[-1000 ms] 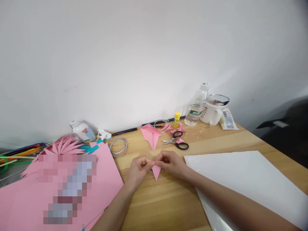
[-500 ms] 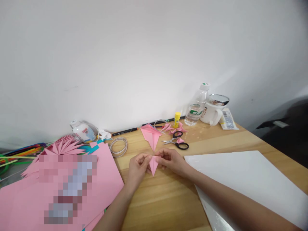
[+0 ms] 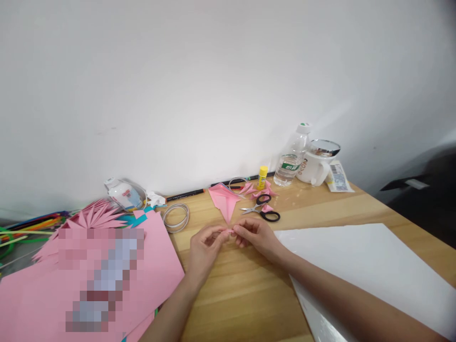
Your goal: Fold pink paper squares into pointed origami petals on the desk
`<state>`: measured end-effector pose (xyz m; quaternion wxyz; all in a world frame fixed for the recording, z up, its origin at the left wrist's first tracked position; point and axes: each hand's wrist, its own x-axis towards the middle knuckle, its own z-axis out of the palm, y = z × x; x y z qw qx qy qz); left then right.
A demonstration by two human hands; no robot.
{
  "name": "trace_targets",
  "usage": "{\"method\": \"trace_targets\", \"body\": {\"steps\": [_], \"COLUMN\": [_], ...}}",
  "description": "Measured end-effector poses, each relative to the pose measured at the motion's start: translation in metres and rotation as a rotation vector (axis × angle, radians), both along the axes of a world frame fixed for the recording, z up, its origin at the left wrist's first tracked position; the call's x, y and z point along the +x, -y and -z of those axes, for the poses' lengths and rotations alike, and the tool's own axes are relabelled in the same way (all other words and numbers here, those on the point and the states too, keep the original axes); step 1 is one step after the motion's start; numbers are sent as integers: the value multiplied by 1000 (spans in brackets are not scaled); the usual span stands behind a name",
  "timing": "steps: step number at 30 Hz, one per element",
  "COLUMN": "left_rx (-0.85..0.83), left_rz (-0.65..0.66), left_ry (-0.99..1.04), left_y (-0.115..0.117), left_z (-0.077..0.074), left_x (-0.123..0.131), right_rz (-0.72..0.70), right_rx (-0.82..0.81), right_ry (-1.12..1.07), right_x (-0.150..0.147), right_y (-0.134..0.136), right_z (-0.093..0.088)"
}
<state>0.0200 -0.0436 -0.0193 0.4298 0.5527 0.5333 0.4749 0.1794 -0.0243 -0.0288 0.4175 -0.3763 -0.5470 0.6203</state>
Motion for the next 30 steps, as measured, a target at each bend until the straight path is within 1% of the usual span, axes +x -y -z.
{"method": "trace_targets", "body": {"steps": [4,7,11,16,19,21,24,30], "left_rx": [70,13,-104,-121,-144,-129,-119,-185], "left_rz": [4,-45,-70,-41,-26,-11,-2,-20], "left_ry": [125,201,149,201,210,212,190,132], "left_y": [-2,-1,0,0,-1,-1,-1,1], "left_z": [2,-1,-3,-1,1,1,0,-4], "left_x": [2,4,4,4,4,4,4,5], "right_rz": [12,27,17,-28,-25,-21,-11,9], "right_rx": [-8,1,14,38,30,8,-20,-26], "right_ry": [-42,-39,-8,13,24,25,15,11], "right_x": [0,-1,0,-1,-1,-1,-1,-2], "right_y": [-1,-1,-1,-1,-2,-2,-1,1], "right_z": [5,10,12,11,10,9,6,5]}}
